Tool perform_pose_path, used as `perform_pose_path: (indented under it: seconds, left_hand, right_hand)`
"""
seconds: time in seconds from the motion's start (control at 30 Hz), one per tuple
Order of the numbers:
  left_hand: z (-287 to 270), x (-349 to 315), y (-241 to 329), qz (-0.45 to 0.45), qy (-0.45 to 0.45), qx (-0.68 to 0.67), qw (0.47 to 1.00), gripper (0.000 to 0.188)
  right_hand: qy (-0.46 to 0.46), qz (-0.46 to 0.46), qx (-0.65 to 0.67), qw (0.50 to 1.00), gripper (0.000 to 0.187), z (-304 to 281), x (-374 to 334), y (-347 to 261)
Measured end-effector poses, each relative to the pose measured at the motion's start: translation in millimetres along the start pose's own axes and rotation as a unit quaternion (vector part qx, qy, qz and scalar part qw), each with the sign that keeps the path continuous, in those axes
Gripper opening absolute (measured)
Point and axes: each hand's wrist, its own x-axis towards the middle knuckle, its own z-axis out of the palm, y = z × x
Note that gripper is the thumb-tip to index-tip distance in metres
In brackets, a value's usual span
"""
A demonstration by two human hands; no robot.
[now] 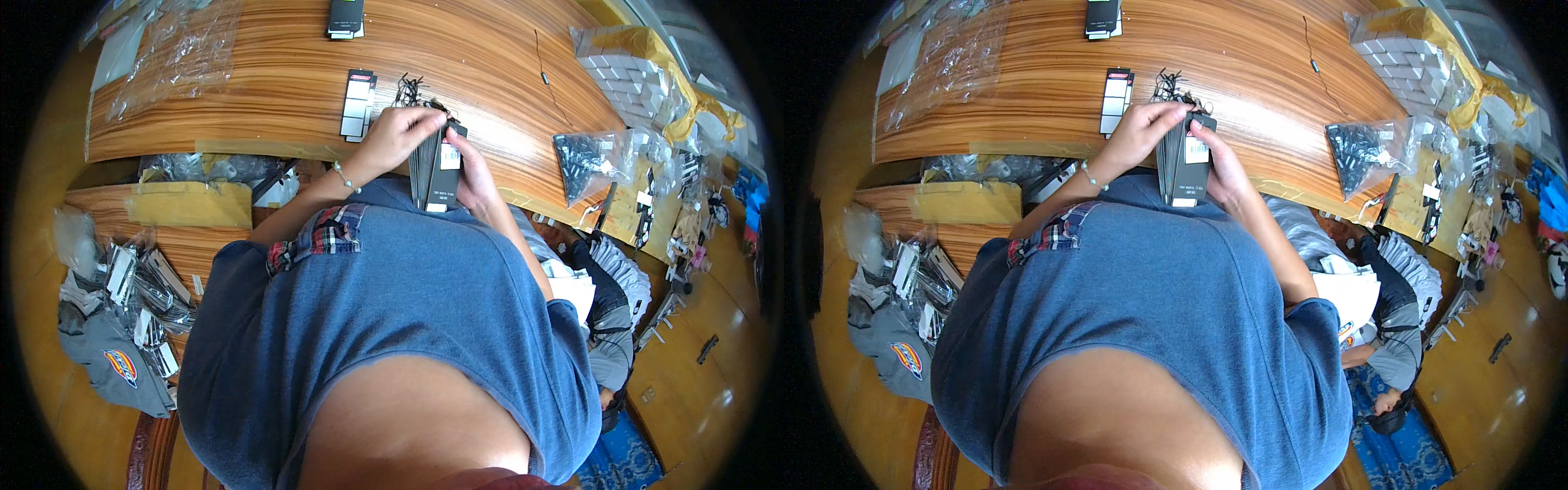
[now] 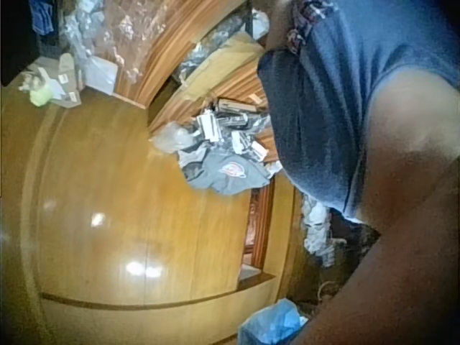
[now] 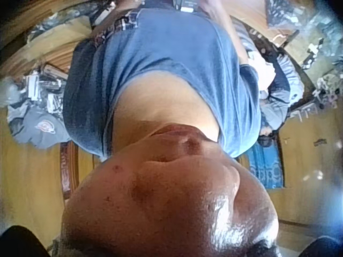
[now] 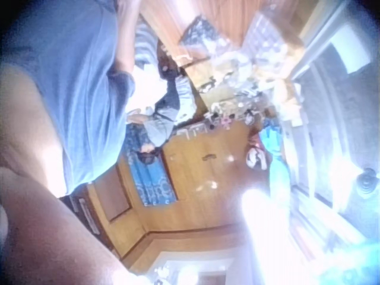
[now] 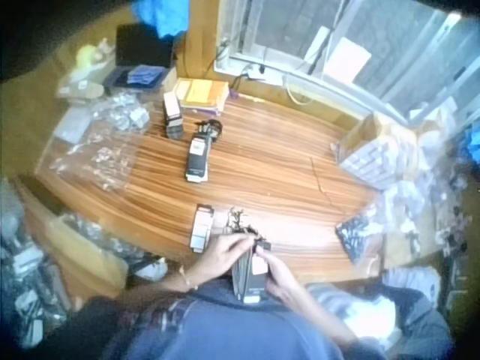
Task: The person organizes small black electronic components with attached wires on a wooden table. They gather the items into a neat stack, place them into a clear plastic bag, and then move a laptop aside to clear the workspace.
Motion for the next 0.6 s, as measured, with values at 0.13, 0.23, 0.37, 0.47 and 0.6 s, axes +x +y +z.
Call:
perform_pose_path:
  seconds: [0.13,0.23,0.37,0.47,0.6]
  left_hand:
    - [5.7,-5.0,0.8,0.079,0.02,-0.034,0.996,0.033]
    - [6.6,-1.9,2.7,0.108,0.037,-0.046,0.992,0.033]
    - [-22.3,24.0,-6.8,0.168,0.115,0.071,0.976,0.04]
    - [-32.4,38.6,-10.1,0.201,-0.101,0.04,0.974,0.051]
    - [-31.0,42.0,-14.1,0.118,-0.257,0.044,0.958,0.057]
  right_hand:
    - [0.003,-0.014,-0.004,1.0,0.032,5.1,-5.6,3.0]
    - [-0.014,-0.017,0.0,1.0,0.036,3.2,-3.0,3.6]
    - [-0.06,0.001,0.015,0.998,0.039,0.2,-3.9,-3.1]
    - [-0.103,0.033,0.002,0.994,0.043,-9.1,3.5,-15.5]
    - [-0.137,0.105,-0.046,0.984,0.046,-33.8,11.7,-38.8]
